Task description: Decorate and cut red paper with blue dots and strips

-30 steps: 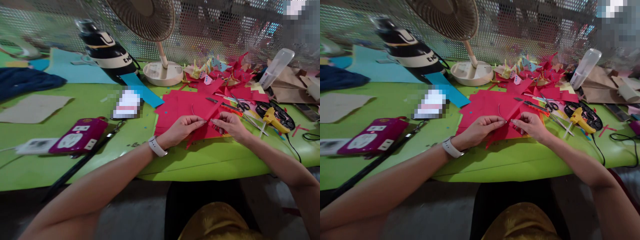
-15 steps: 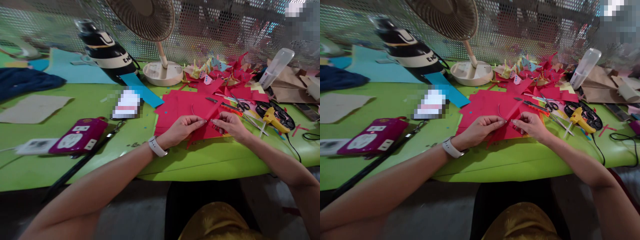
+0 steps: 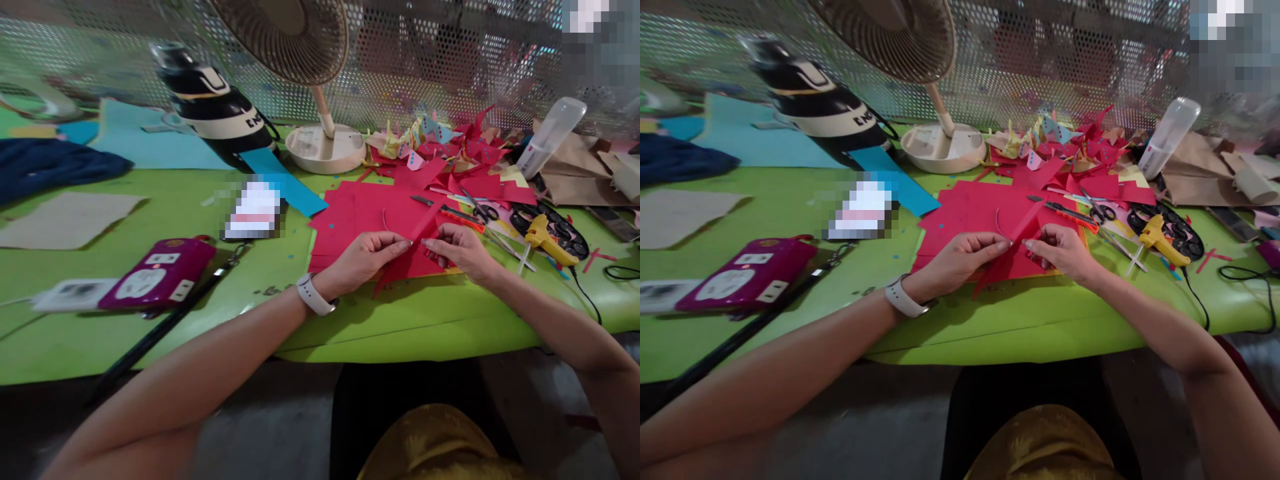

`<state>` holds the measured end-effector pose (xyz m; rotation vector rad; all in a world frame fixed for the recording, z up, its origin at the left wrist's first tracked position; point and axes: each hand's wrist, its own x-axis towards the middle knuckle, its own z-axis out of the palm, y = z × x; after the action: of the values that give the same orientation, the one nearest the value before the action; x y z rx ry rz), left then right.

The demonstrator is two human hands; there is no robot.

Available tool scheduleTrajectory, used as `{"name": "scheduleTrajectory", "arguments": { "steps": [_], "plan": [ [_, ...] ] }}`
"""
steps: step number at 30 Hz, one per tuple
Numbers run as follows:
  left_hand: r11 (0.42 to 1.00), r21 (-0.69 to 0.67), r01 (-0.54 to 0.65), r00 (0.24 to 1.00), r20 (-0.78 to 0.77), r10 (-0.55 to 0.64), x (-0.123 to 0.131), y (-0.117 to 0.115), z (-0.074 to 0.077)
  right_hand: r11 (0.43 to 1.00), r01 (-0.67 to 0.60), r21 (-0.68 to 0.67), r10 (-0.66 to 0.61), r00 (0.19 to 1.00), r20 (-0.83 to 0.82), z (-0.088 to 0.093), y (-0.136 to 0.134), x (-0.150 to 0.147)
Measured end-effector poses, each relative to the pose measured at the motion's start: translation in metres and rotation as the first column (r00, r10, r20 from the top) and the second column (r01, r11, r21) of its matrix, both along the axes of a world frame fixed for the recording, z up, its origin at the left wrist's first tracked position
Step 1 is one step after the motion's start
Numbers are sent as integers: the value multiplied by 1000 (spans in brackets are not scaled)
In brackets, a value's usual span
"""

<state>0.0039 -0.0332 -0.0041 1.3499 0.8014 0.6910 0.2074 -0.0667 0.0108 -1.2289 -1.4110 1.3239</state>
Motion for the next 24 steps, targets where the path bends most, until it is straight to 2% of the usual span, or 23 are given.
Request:
{"name": "scheduleTrajectory", "arguments": {
  "steps": [9, 19, 24],
  "plan": [
    [1000, -8, -4, 1000, 18, 4, 0, 1, -2, 1000, 4, -14, -4, 1000, -7, -2, 1, 1],
    [976, 217, 27, 996, -84, -8, -1, 0, -2, 999, -43, -9, 43, 999, -23, 1, -3, -3],
    [965, 259, 46, 995, -99, -21, -1, -1, -2, 997, -74, -5, 74, 997, -28, -5, -1, -5]
  ]
}}
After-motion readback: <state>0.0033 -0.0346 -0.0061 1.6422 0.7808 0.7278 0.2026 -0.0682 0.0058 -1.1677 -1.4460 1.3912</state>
